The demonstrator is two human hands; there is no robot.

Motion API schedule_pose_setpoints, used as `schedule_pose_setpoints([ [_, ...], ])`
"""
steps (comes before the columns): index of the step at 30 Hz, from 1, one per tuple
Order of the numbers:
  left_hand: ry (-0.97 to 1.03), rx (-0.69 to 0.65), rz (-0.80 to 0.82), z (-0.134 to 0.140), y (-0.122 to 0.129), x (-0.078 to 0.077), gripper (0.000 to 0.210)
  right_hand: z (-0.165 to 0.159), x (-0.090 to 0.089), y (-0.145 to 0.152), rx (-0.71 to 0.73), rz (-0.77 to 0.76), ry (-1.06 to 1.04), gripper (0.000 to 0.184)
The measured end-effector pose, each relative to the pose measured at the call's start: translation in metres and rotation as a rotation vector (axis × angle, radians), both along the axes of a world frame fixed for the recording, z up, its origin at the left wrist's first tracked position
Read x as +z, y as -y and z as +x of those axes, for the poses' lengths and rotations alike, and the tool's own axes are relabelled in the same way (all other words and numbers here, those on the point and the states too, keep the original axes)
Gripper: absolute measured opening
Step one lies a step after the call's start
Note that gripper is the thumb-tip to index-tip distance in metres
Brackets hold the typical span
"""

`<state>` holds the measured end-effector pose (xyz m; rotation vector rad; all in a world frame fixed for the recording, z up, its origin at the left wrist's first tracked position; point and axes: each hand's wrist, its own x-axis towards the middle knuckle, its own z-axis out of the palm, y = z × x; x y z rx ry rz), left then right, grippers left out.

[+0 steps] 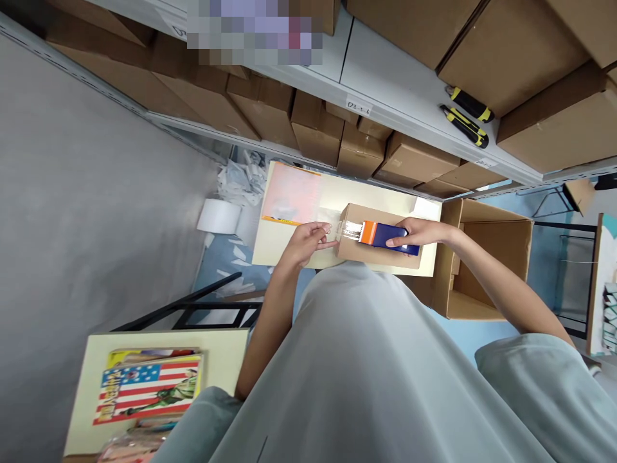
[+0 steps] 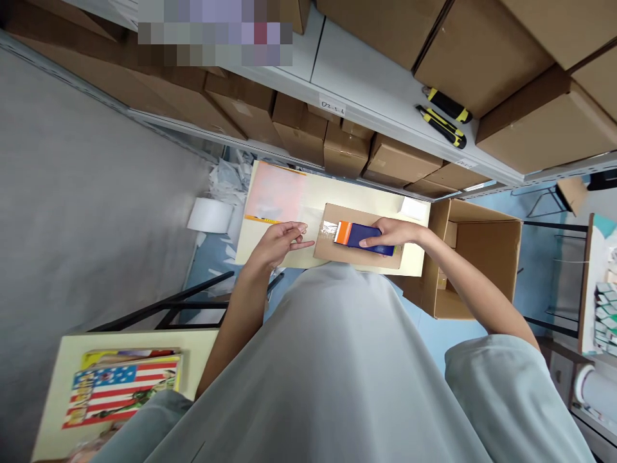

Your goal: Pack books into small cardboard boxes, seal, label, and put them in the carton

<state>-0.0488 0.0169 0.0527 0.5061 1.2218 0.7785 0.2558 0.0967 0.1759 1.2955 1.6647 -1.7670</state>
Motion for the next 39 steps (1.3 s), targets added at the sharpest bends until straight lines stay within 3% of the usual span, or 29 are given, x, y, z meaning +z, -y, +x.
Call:
schedule_pose_setpoints([
  [8, -0.003, 0.012, 0.004, -0.004, -0.003, -0.006, 0.039, -0.006, -0.001, 0.001, -0.016, -0.02, -0.004, 0.07],
  [14, -0.076, 0.002, -0.007, 0.001, -0.005, -0.024, 0.03, -0.011, -0.004, 0.003, -0.047, -0.024, -0.018, 0.068],
  [20, -0.282, -0.034, 0.049, 0.035, 0.0, -0.04, 0.021, -0.008, -0.005, 0.004, -0.08, -0.047, -0.006, 0.065],
  [24, -0.552, -0.101, 0.173, 0.046, 0.01, -0.045, 0.022, -0.008, -0.003, 0.008, -0.107, -0.042, 0.002, 0.065],
  [27, -0.664, -0.069, 0.188, 0.044, 0.016, -0.044, 0.049, -0.009, -0.002, 0.011, -0.119, -0.036, -0.001, 0.065],
  [31, -0.575, -0.011, 0.348, 0.044, 0.032, -0.03, 0.068, -0.008, -0.004, 0.012, -0.104, -0.014, 0.0, 0.066],
  [34, -0.46, -0.206, 0.559, 0.049, 0.049, -0.016, 0.087, -0.006, -0.006, 0.012, -0.102, -0.016, -0.008, 0.067],
  [36, -0.428, -0.348, 0.613, 0.052, 0.057, -0.011, 0.107, -0.005, -0.006, 0.013, -0.103, -0.003, -0.013, 0.067],
  [39, -0.479, -0.438, 0.632, 0.056, 0.056, -0.012, 0.126, -0.003, -0.006, 0.013, -0.101, 0.01, -0.023, 0.066],
])
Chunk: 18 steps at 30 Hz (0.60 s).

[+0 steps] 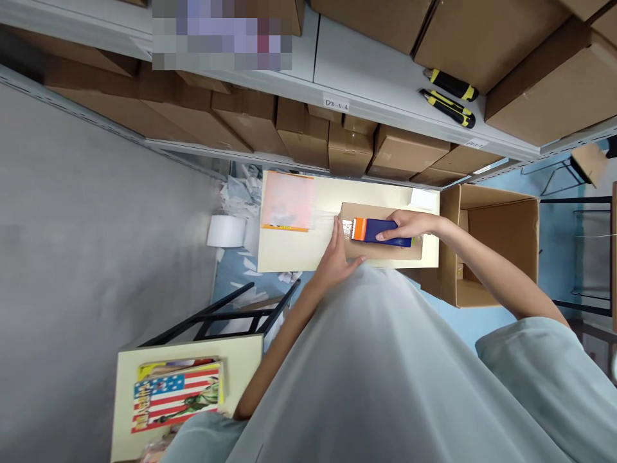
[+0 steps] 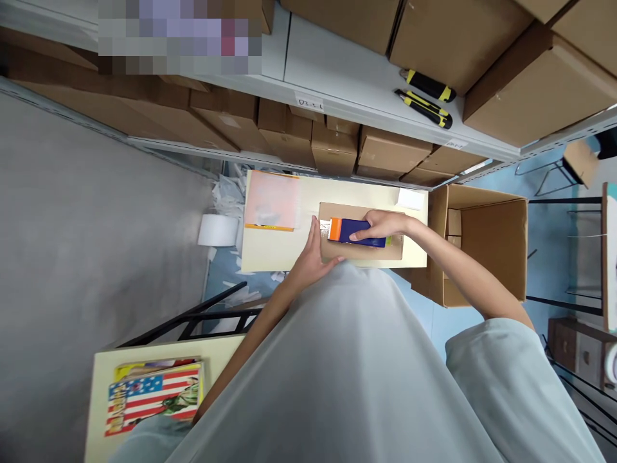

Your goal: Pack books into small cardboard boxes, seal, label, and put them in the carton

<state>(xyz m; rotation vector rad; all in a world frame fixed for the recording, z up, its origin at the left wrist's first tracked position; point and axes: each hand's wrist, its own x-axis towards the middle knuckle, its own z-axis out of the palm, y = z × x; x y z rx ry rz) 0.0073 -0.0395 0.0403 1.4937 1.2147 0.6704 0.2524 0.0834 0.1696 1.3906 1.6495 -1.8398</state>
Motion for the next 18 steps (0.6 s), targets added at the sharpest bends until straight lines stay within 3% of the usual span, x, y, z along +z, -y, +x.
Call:
schedule_pose_setpoints([
  [5, -0.185, -0.081, 0.118, 0.006, -0.02, -0.006, 0.151, 0.002, -0.001, 0.0, 0.011, 0.013, 0.003, 0.066],
  [15, -0.467, -0.15, 0.234, 0.016, -0.026, -0.007, 0.14, 0.006, 0.001, 0.002, -0.013, -0.094, -0.049, 0.066],
  [18, -0.51, -0.159, 0.229, 0.019, -0.026, -0.005, 0.14, 0.005, 0.007, 0.001, 0.031, -0.047, -0.016, 0.065],
])
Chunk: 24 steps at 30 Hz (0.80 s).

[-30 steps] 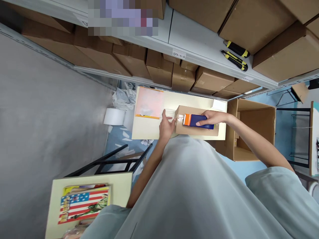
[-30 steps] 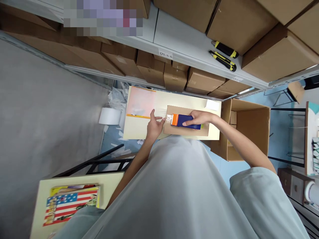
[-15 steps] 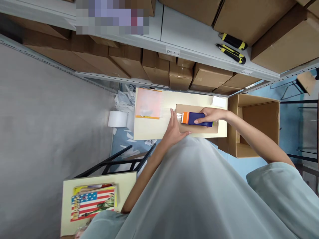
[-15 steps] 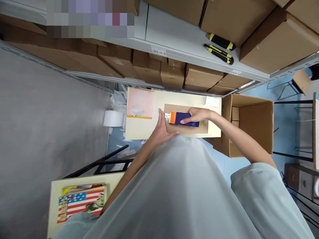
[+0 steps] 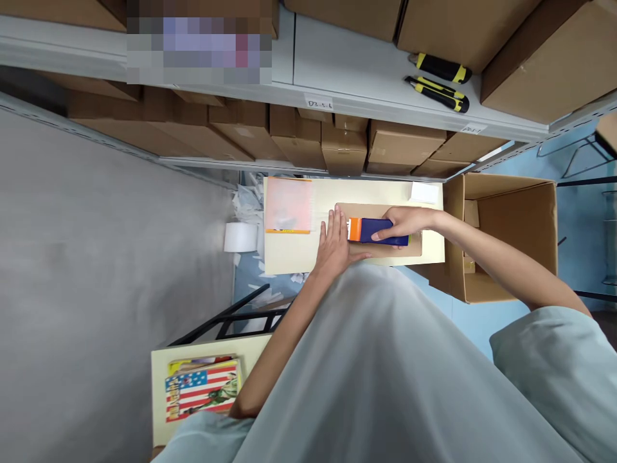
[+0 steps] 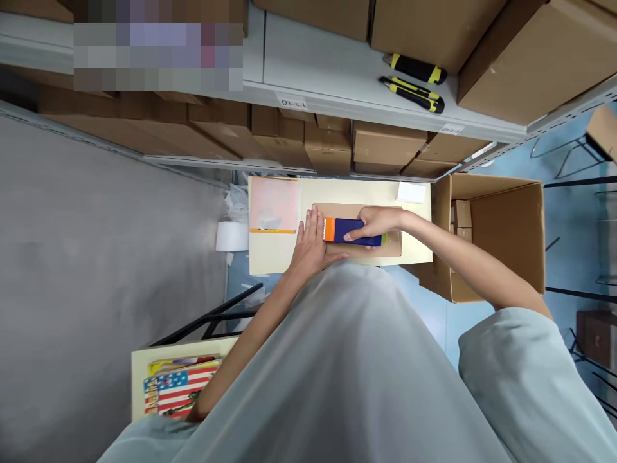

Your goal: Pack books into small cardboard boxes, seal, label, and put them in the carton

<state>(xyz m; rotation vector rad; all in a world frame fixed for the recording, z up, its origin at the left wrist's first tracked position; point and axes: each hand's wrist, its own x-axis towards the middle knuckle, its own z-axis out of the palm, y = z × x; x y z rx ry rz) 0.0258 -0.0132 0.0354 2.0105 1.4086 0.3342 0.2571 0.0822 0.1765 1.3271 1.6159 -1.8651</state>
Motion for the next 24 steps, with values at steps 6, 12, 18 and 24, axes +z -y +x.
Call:
schedule_pose_setpoints([
  [6, -0.02, 0.008, -0.037, 0.002, -0.002, 0.005, 0.141, 0.024, 0.013, -0.001, 0.077, -0.012, 0.007, 0.066],
  [12, -0.061, 0.001, -0.066, 0.001, -0.004, 0.009, 0.144, 0.097, 0.026, 0.01, -0.013, -0.08, 0.045, 0.07],
  [18, -0.162, -0.036, -0.079, 0.003, -0.007, 0.013, 0.146, 0.152, 0.035, 0.02, 0.029, -0.11, 0.059, 0.076],
  [24, -0.219, -0.035, -0.101, 0.004, -0.011, 0.014, 0.147, 0.205, 0.037, 0.016, 0.064, -0.095, 0.086, 0.072],
])
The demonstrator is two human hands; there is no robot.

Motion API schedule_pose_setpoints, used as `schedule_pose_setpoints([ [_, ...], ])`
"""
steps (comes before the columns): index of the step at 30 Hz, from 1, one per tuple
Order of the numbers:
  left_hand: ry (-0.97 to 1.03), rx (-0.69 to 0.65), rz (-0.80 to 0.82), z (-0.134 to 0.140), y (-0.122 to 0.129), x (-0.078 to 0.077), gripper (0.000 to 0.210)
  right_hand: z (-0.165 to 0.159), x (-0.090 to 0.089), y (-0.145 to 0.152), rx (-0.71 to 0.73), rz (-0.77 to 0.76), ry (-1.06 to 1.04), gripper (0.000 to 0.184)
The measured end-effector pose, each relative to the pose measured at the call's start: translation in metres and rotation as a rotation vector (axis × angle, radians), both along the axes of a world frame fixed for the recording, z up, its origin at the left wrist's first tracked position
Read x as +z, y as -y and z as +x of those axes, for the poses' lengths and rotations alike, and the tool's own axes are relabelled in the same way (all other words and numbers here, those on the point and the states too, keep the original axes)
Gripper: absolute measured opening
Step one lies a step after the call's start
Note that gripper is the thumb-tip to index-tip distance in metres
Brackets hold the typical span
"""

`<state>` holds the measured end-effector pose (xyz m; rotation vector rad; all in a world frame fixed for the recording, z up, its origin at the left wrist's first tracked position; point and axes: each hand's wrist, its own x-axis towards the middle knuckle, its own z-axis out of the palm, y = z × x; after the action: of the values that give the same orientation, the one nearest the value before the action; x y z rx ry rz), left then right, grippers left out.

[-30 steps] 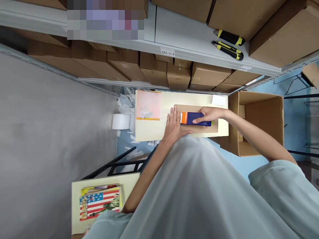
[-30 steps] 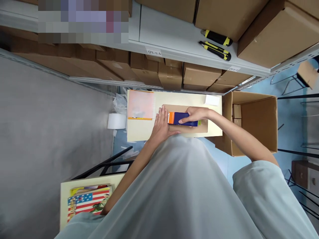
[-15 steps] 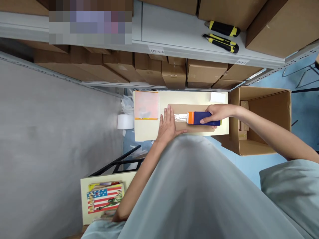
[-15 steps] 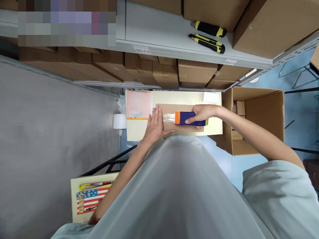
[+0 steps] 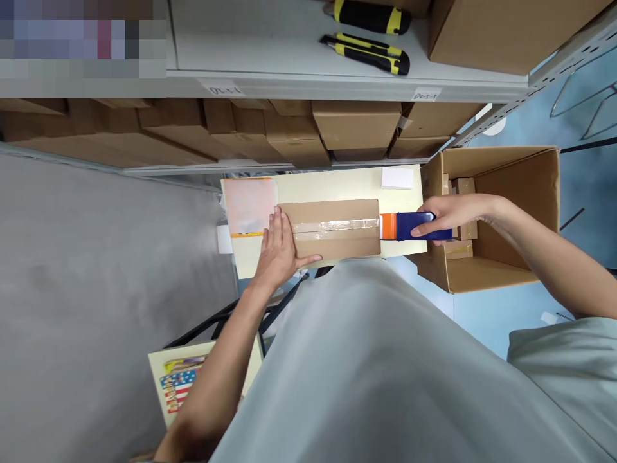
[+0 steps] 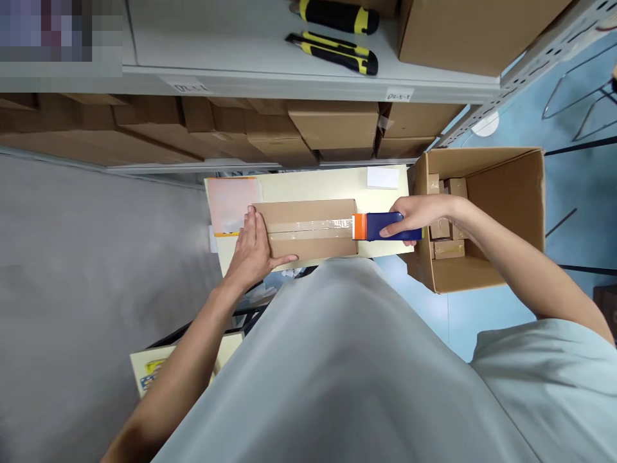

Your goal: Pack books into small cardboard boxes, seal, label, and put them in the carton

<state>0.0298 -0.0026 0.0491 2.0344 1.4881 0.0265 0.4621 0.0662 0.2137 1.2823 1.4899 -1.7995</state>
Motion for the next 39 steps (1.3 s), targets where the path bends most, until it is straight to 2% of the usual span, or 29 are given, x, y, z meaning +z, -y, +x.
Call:
schedule_pose_setpoints([
  [3, -0.019, 0.004, -0.003, 0.001, -0.002, -0.001, 0.148, 0.021, -0.005, -0.001, 0.023, -0.004, 0.008, 0.072],
  [6, -0.047, 0.016, -0.008, 0.004, -0.004, -0.002, 0.148, 0.03, -0.019, 0.0, 0.026, -0.01, 0.0, 0.072],
  [12, -0.107, 0.013, -0.03, 0.005, -0.006, -0.005, 0.149, 0.025, -0.063, -0.002, 0.111, 0.032, 0.034, 0.067],
  [16, -0.147, 0.013, -0.036, 0.003, -0.005, -0.007, 0.149, 0.018, -0.077, -0.002, 0.173, 0.113, 0.076, 0.062],
  [22, -0.151, 0.005, -0.042, 0.002, -0.006, -0.007, 0.15, 0.036, -0.08, 0.006, 0.087, 0.105, -0.006, 0.064],
  [29, -0.133, -0.039, -0.019, 0.001, -0.006, -0.007, 0.151, 0.06, -0.093, 0.02, -0.035, 0.033, -0.163, 0.076],
  [32, -0.122, -0.04, 0.0, 0.003, -0.004, -0.008, 0.149, 0.052, -0.091, 0.022, -0.051, 0.05, -0.075, 0.075],
  [35, -0.101, -0.039, 0.013, 0.005, -0.001, -0.006, 0.146, 0.033, -0.079, 0.027, -0.009, 0.104, 0.079, 0.067],
  [39, -0.095, -0.023, 0.02, 0.009, 0.004, 0.0, 0.139, -0.001, -0.056, 0.046, 0.079, 0.307, 0.3, 0.053],
])
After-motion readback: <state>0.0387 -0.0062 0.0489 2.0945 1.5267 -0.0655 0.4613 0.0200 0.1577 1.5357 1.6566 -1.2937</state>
